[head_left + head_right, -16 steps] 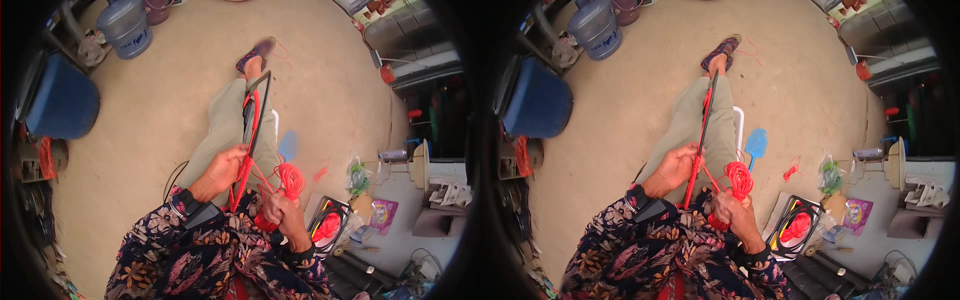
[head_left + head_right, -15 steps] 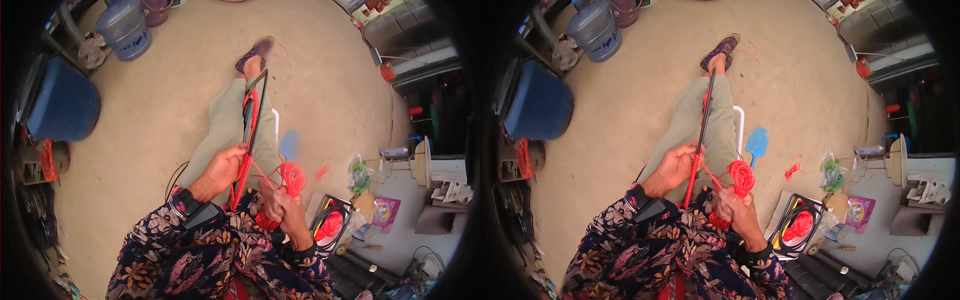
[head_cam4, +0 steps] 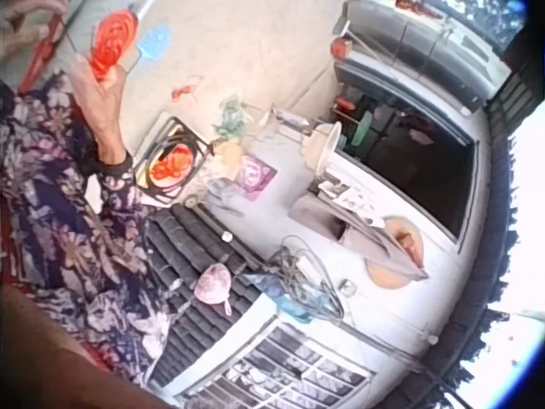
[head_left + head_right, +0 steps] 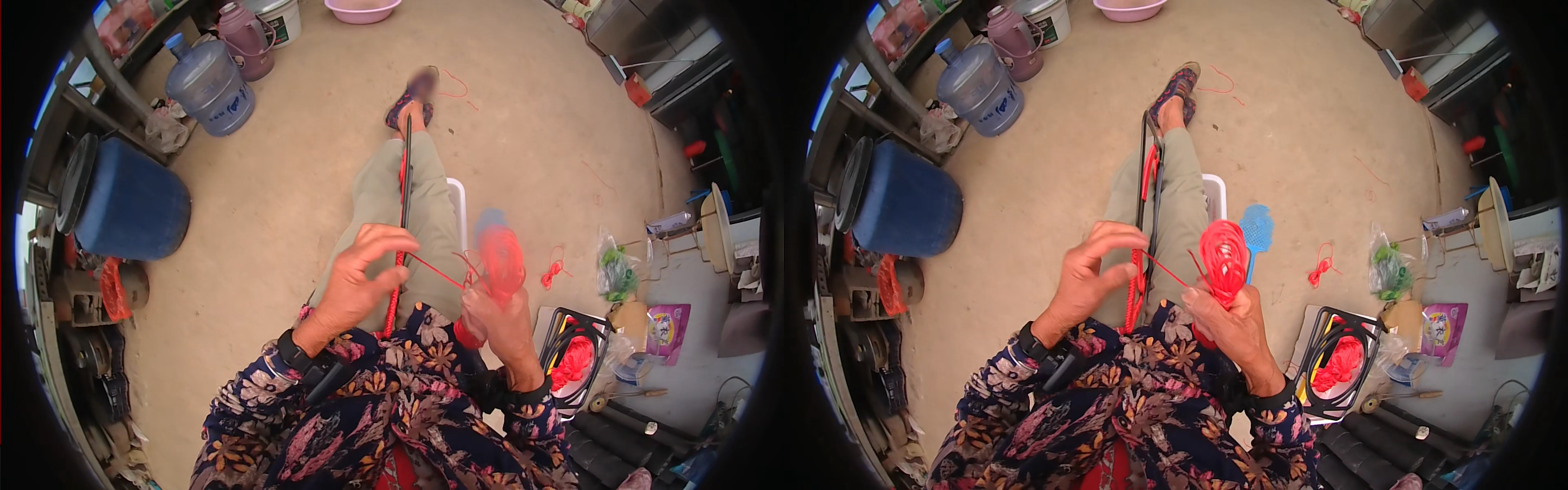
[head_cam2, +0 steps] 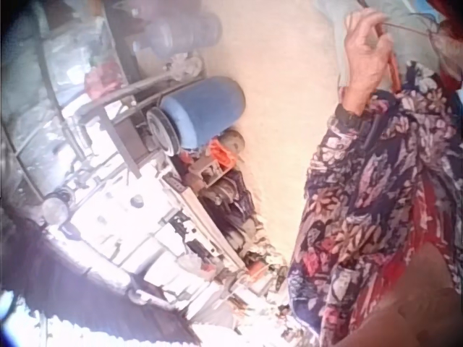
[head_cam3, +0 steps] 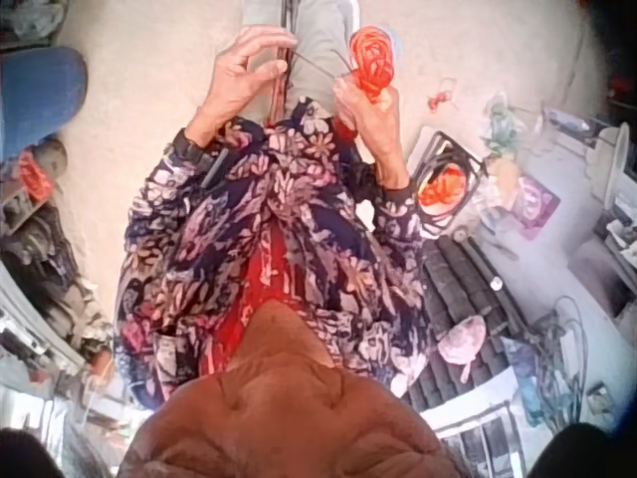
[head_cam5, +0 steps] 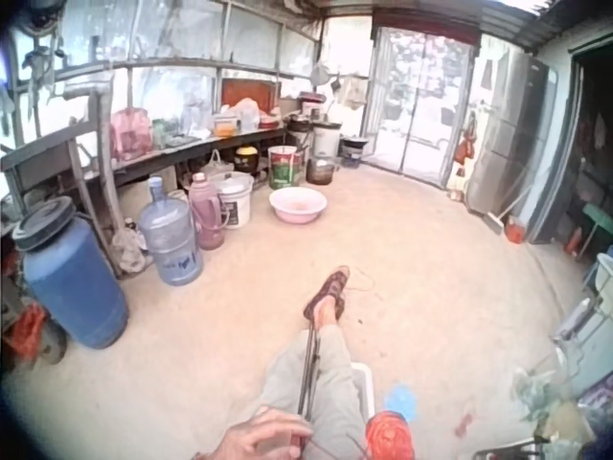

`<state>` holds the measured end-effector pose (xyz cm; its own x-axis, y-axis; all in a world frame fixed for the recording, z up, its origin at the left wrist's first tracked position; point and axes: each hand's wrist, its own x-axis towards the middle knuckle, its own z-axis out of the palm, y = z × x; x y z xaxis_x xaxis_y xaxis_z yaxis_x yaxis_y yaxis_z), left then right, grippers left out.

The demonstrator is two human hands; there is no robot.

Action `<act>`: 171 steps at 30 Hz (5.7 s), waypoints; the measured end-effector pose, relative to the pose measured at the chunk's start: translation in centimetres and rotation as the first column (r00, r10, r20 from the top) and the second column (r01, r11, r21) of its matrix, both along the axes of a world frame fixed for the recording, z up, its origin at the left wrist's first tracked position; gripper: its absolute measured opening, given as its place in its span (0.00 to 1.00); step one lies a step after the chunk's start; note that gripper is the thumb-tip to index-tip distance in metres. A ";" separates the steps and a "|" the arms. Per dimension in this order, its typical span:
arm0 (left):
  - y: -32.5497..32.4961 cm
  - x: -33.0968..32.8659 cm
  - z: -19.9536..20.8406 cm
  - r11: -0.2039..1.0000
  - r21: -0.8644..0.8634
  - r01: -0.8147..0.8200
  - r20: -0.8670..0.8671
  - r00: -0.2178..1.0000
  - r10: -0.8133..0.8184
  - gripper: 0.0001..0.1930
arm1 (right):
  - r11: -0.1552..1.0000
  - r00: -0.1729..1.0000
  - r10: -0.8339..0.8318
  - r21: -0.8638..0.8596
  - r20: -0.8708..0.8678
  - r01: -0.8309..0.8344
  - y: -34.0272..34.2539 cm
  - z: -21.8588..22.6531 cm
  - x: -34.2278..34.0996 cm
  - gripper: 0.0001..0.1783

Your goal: Wrapping a red plastic string around a black and red frame.

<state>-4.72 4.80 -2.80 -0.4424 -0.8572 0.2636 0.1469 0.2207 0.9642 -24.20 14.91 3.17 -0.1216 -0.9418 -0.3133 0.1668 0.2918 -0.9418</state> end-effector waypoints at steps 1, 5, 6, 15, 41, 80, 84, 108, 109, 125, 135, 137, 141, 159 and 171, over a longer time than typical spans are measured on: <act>0.1 -0.6 0.6 0.982 -0.190 0.025 0.157 0.988 0.005 0.13 | 0.998 1.000 0.030 -0.046 -0.004 -0.030 -0.5 0.4 0.3 0.11; 0.2 -0.4 0.0 0.939 -0.343 0.029 0.276 0.958 0.071 0.08 | 0.985 0.972 0.146 -0.064 -0.187 -0.160 -2.4 0.7 0.4 0.09; 0.3 -0.4 -0.2 0.963 -0.269 -0.026 0.214 0.973 0.087 0.06 | 0.986 0.974 0.141 -0.069 -0.179 -0.155 -2.9 0.4 0.0 0.09; -0.6 -0.1 -0.5 0.742 0.670 -0.004 -0.289 0.920 0.266 0.11 | 0.977 0.962 -0.208 -0.090 -0.177 0.195 -1.8 -1.6 -2.5 0.09; -1.2 0.8 2.8 0.991 0.133 -0.027 0.021 0.999 0.024 0.13 | 0.814 0.417 0.409 0.117 -0.812 -0.569 -4.6 -5.5 -3.4 0.13; -7.0 5.8 2.3 0.989 -0.086 0.119 0.447 0.892 -0.069 0.07 | 0.925 0.804 0.380 -0.202 0.458 -0.322 -11.7 -6.7 -4.4 0.13; -5.6 3.9 -0.5 0.913 -0.388 0.130 0.645 0.746 0.168 0.13 | 0.875 0.877 0.480 0.067 -0.008 -0.479 -11.8 -7.3 -4.3 0.12; -4.1 -1.3 -5.1 0.777 0.582 -0.241 0.072 0.967 0.246 0.16 | 0.972 0.912 0.223 0.007 -0.343 -0.235 -11.0 -13.2 -0.4 0.12; -4.0 -1.2 -5.4 0.779 0.578 -0.242 0.071 0.966 0.248 0.16 | 0.963 0.916 0.260 0.012 -0.307 -0.269 -10.9 -13.1 -0.4 0.11; -3.1 -0.8 -4.6 0.992 0.077 -0.101 0.450 0.891 0.056 0.24 | 0.971 0.918 0.192 0.068 0.348 -0.229 -10.1 -12.6 1.6 0.16; -1.6 0.9 -3.4 0.939 0.306 -0.157 0.192 0.976 0.101 0.15 | 0.927 0.895 0.376 0.101 -0.239 -0.362 -10.1 -8.7 -3.0 0.14; -1.1 1.4 -3.8 0.878 0.474 -0.069 0.116 0.993 0.016 0.14 | 0.891 0.759 0.392 0.008 -0.519 -0.455 -9.8 -6.5 -3.5 0.14; -0.4 1.6 -3.9 0.733 0.660 0.167 -0.143 0.985 -0.096 0.18 | 0.812 0.611 0.371 -0.075 -0.699 -0.579 -7.9 -1.5 -4.8 0.14; -1.0 -1.0 -4.1 0.565 0.710 0.420 -0.391 0.903 -0.179 0.23 | 0.977 0.921 -0.111 -0.130 0.374 0.171 -4.0 -0.4 -9.7 0.16; -1.1 -0.6 -4.7 0.520 0.703 0.486 -0.447 0.870 -0.209 0.28 | 0.945 0.942 -0.041 0.319 0.334 -0.072 9.4 1.9 -16.6 0.22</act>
<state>-5.31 3.68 -7.52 -0.7786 -0.5715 -0.2590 0.3175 -0.7149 0.6230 -40.79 24.33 5.11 0.0566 -0.7833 -0.6190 0.4459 0.5746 -0.6863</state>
